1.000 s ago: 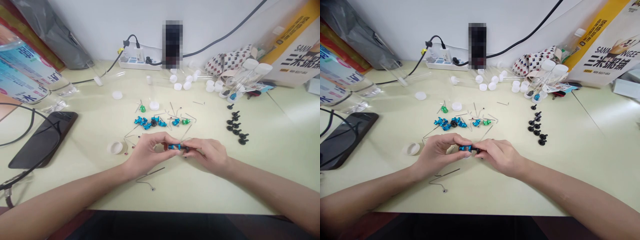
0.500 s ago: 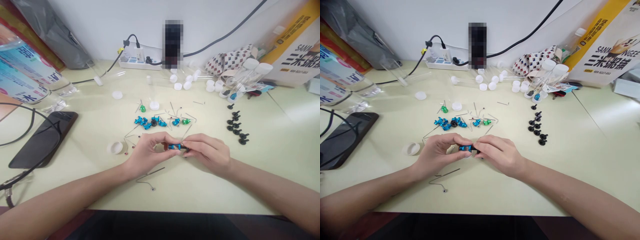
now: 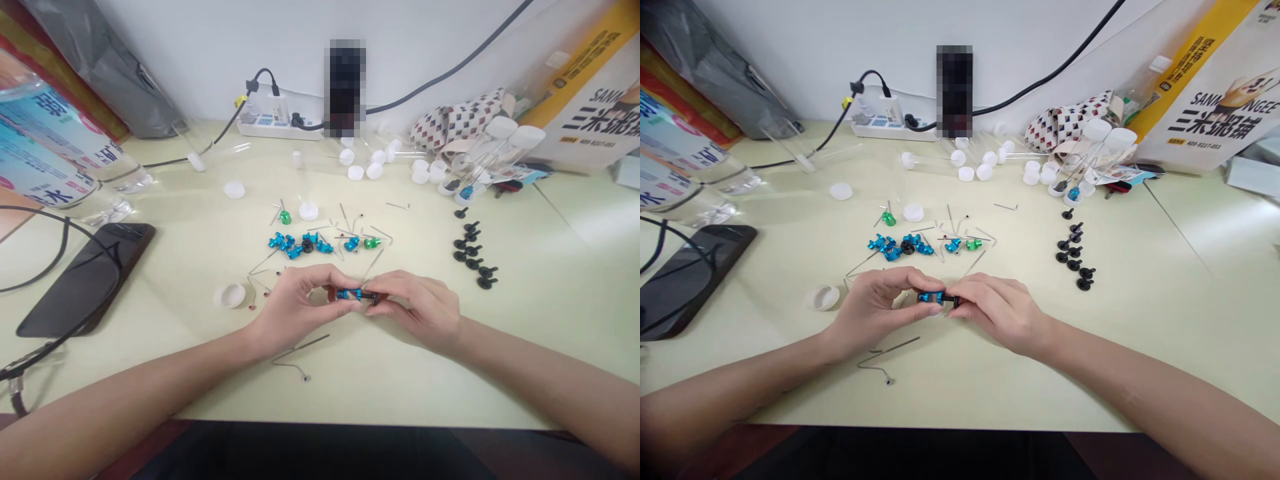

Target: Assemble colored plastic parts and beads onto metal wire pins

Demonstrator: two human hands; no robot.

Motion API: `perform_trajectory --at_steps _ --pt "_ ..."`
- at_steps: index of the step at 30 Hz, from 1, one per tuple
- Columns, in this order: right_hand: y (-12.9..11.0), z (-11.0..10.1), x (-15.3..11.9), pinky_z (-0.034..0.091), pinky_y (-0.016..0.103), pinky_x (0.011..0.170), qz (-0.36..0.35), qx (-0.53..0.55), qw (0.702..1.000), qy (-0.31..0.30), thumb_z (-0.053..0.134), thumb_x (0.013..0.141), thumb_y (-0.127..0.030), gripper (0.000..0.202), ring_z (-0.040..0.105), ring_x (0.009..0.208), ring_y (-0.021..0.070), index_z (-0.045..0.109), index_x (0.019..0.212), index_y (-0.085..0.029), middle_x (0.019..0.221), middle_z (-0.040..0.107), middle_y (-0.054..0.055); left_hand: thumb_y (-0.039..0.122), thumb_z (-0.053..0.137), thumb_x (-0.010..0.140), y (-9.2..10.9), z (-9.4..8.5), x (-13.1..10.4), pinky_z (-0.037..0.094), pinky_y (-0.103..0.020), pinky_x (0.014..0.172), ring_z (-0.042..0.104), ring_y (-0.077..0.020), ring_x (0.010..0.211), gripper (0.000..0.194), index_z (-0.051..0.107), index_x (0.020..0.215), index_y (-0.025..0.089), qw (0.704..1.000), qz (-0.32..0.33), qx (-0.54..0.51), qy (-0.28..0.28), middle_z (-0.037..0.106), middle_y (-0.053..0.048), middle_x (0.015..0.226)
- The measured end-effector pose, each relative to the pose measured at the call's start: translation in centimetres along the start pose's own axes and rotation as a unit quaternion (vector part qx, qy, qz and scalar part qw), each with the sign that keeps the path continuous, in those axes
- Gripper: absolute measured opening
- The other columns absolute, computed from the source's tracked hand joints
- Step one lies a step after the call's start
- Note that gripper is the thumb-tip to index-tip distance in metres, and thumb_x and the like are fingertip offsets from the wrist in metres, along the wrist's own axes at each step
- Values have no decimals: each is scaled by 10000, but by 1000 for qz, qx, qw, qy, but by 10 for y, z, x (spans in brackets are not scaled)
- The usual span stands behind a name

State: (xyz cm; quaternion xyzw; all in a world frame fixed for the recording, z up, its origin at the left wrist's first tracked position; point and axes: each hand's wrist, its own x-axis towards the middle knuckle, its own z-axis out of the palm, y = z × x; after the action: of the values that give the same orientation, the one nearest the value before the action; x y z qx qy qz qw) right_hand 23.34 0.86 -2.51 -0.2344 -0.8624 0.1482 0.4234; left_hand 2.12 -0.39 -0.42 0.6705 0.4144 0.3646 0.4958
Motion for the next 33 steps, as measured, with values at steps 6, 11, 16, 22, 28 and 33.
perform_trajectory --at_steps 6,11,16,22,28,33 --pt "1 2 -2 567 229 650 -5 -1 1000 9 651 809 -190 243 658 765 130 568 1034 -156 837 689 44 213 692 756 0 1 -1 487 -264 691 623 -138 749 148 688 905 211 1000 1 3 0 695 -15 839" --pt "3 3 -4 569 245 654 -14 -2 1000 11 672 791 -191 274 667 772 147 566 1041 -154 811 695 44 217 693 757 1 1 -2 485 -266 698 624 -142 765 143 687 899 211 1000 2 5 -1 696 -14 833" --pt "2 2 -3 564 230 634 -15 -9 1000 10 675 789 -199 267 665 733 137 567 1027 -145 790 694 43 219 695 755 1 0 -2 491 -271 708 628 -146 773 142 686 896 205 1000 0 4 -1 696 -16 834" --pt "2 1 -2 575 232 648 -30 -17 999 12 654 804 -193 205 667 752 141 583 990 -147 805 686 59 215 694 754 1 1 -2 497 -287 716 630 -155 771 146 684 897 189 1000 4 1 3 696 -29 842" --pt "3 3 -3 577 249 701 -26 -31 999 -6 661 798 -210 280 665 826 154 560 1048 -137 881 686 83 225 697 749 2 2 0 502 -297 685 621 -158 723 152 692 895 182 1000 -1 12 22 692 -38 810" --pt "4 3 -4 573 254 740 -43 -51 998 -6 580 822 -90 271 656 884 152 537 1084 -141 894 685 71 214 701 745 2 2 -1 505 -296 689 615 -154 718 150 693 891 180 1000 5 4 27 691 -41 814"
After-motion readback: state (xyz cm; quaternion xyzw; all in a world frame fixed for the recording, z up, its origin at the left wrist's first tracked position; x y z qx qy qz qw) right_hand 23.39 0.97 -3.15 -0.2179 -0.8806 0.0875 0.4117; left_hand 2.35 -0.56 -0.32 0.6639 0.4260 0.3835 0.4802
